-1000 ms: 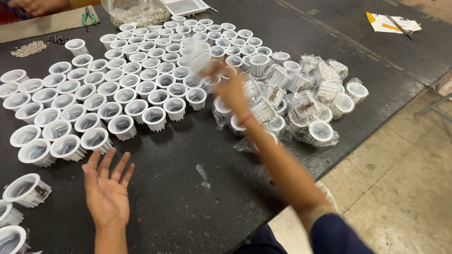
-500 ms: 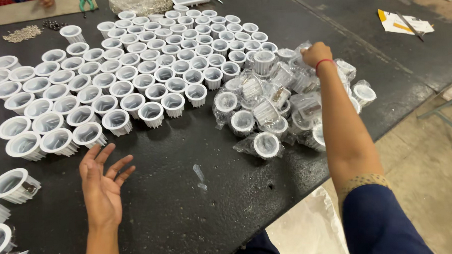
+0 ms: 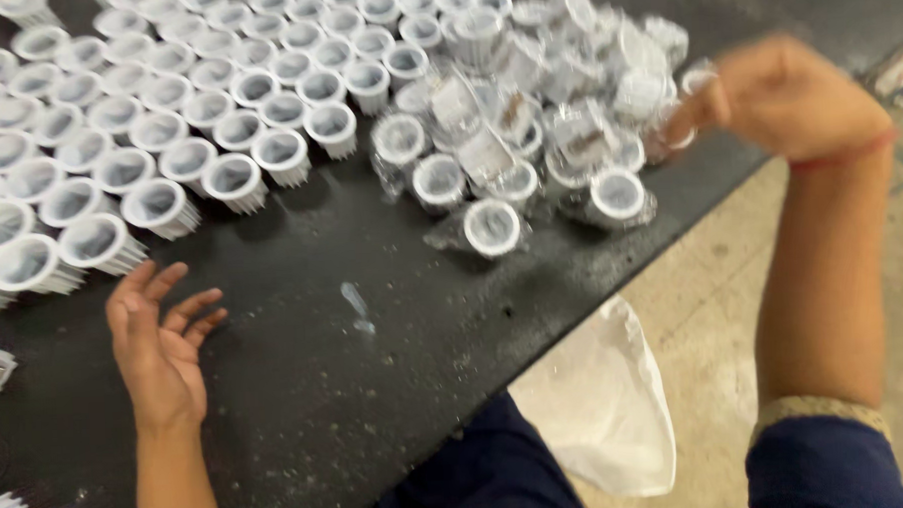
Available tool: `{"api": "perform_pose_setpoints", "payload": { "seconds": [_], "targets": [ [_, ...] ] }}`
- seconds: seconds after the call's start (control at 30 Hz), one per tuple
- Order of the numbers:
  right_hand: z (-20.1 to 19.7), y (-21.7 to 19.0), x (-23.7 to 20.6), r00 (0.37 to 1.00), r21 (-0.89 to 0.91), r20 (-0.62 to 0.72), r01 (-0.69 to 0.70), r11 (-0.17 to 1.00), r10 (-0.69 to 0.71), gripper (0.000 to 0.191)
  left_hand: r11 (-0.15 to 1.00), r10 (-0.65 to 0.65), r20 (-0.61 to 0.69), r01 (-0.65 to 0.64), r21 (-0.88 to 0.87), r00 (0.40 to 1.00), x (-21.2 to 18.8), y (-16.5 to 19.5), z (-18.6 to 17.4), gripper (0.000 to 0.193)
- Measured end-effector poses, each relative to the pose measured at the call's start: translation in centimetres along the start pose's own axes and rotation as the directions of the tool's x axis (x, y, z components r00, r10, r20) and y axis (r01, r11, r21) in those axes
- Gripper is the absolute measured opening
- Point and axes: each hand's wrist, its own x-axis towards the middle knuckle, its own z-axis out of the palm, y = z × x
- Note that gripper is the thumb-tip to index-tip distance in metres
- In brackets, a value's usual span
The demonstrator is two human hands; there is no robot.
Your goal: The person picks up white plastic lamp holders one at a time from the table, wraps each in a sheet of bubble wrap by hand, and places the wrapped holder onto a growing pile of wrapped holders on the right side of the table.
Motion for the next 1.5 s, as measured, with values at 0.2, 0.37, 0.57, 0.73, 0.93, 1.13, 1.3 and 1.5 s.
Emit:
{"api": "perform_pose_setpoints", "payload": {
  "seconds": [0.2,0.37,0.57,0.73,0.93,1.13,1.3,1.5],
  "targets": [
    [9.7,6.4,-10.6,0.807,-0.049,0.464,-0.389,0.92,0.365,0.032,0.973,0.065,0.096,-0.085,0.215,0.993,-0.9,-1.3,0.4,0.044],
    [17.0,23.8,-18.3,0.266,-0.151,0.199,-0.943,0.298,0.943,0.038,0.857,0.093,0.217,-0.189,0.479,0.972,-2.3,-0.5,4.7,0.029],
    [25.0,43.4,-22.8,0.278,-0.513,-0.115,-0.839,0.183,0.954,0.038,0.664,-0.137,0.544,-0.331,0.67,0.828,-7.1,2.8,15.3,0.036],
    [28.6,47.2,-24.8,-0.004,-0.428,-0.274,-0.895,-0.126,0.962,0.035,0.675,-0.186,0.81,-0.527,0.516,0.555,-10.4,-0.1,24.3,0.055],
    [29.2,46.2,-26.3,-0.06,-0.337,-0.413,-0.917,-0.214,0.909,0.028,0.575,-0.231,0.783,-0.568,0.589,0.578,-10.7,-1.8,25.6,0.046],
    [28.2,47.8,-25.9,-0.092,-0.468,-0.209,-0.865,-0.182,0.974,0.066,0.57,-0.238,0.77,-0.557,0.604,0.592,-11.4,-2.0,25.0,0.04],
    [28.3,48.7,-25.8,-0.061,-0.463,-0.055,-0.883,-0.079,0.997,0.113,0.594,-0.226,0.779,-0.551,0.586,0.585,-11.1,-1.6,25.0,0.04],
    [26.5,42.5,-24.5,0.275,-0.006,0.036,-0.961,0.275,0.961,0.063,0.618,-0.179,0.78,-0.549,0.563,0.599,-11.3,-1.3,24.4,0.037]
  ]
}}
